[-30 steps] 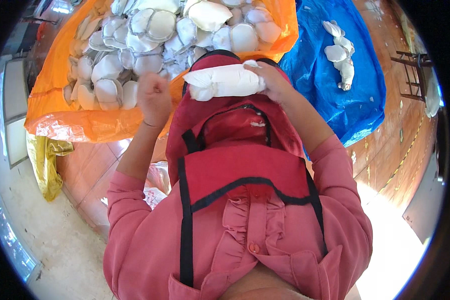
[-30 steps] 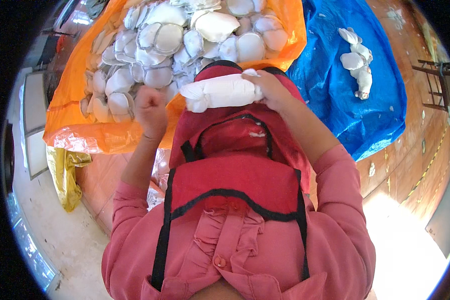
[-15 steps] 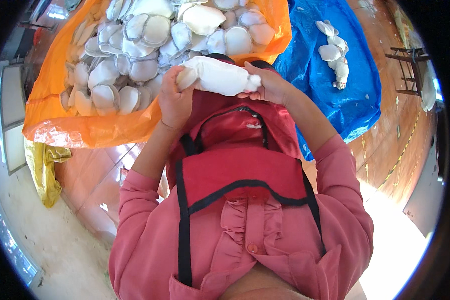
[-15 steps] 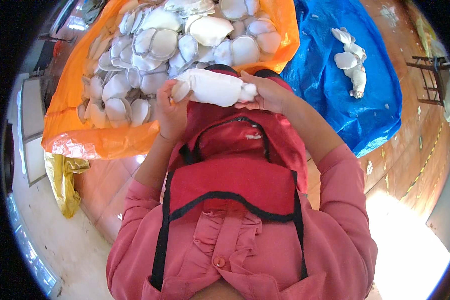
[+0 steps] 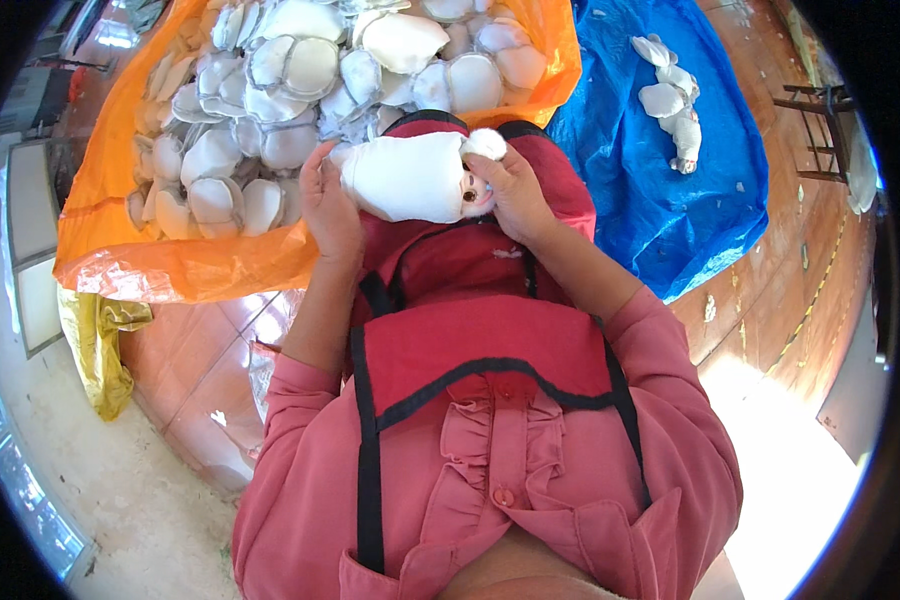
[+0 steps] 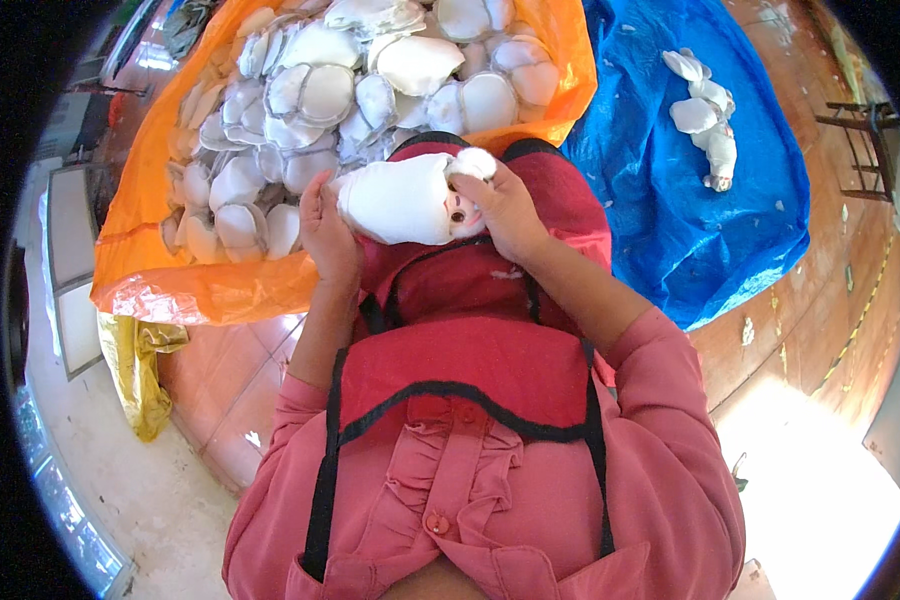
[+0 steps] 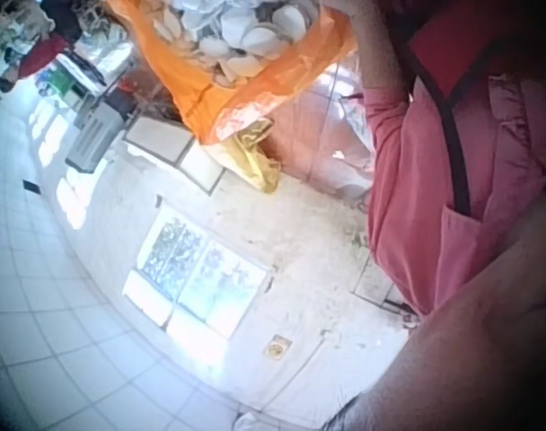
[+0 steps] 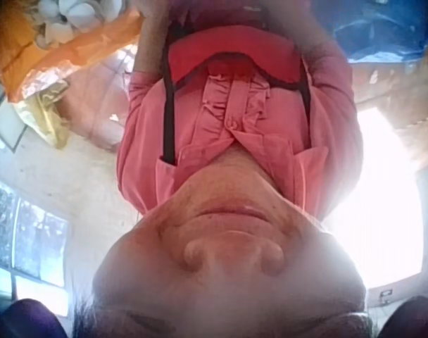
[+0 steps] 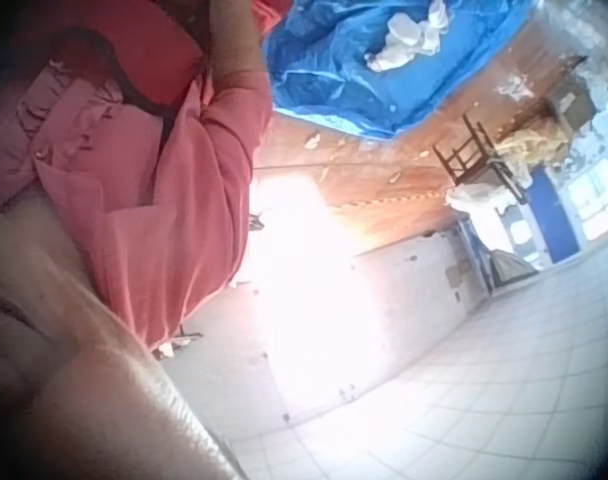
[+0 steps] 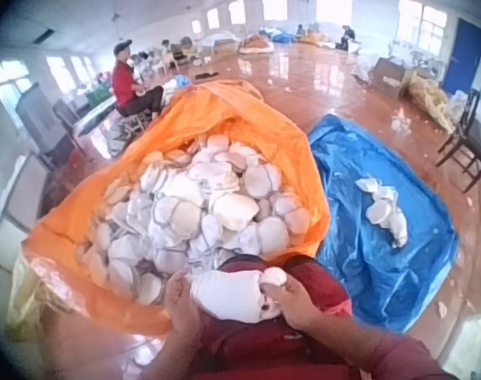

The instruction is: The person repeatedly picks white cup-shaped items from an orange sack, fills them with a white fibrous material, and folds the edges to close them. The finished items are placed onto a blue tarp on the floor. The process is repeated continuously.

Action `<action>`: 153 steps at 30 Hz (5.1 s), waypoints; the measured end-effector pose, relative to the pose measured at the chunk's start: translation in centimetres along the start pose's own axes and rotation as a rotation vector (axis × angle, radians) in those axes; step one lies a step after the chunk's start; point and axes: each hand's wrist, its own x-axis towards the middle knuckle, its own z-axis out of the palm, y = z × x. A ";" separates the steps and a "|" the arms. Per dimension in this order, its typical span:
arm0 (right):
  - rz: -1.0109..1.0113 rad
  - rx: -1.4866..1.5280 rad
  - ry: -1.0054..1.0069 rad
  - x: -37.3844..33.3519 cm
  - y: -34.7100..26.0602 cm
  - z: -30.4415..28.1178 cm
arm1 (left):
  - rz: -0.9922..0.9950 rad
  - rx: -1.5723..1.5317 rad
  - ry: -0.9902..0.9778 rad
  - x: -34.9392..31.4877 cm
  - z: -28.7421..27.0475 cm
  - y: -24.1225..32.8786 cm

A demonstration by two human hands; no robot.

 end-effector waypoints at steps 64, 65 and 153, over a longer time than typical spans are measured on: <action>0.010 -0.500 -0.292 1.0 -5.0 1.0 | -0.815 -0.465 -0.465 -3.8 3.3 3.4; 0.025 -0.722 -0.277 0.5 -4.3 0.1 | -0.849 -0.460 -0.422 -4.9 3.5 2.7; -0.201 -0.327 0.054 -1.5 -5.0 -0.3 | -0.342 -0.570 -0.444 0.0 1.9 4.6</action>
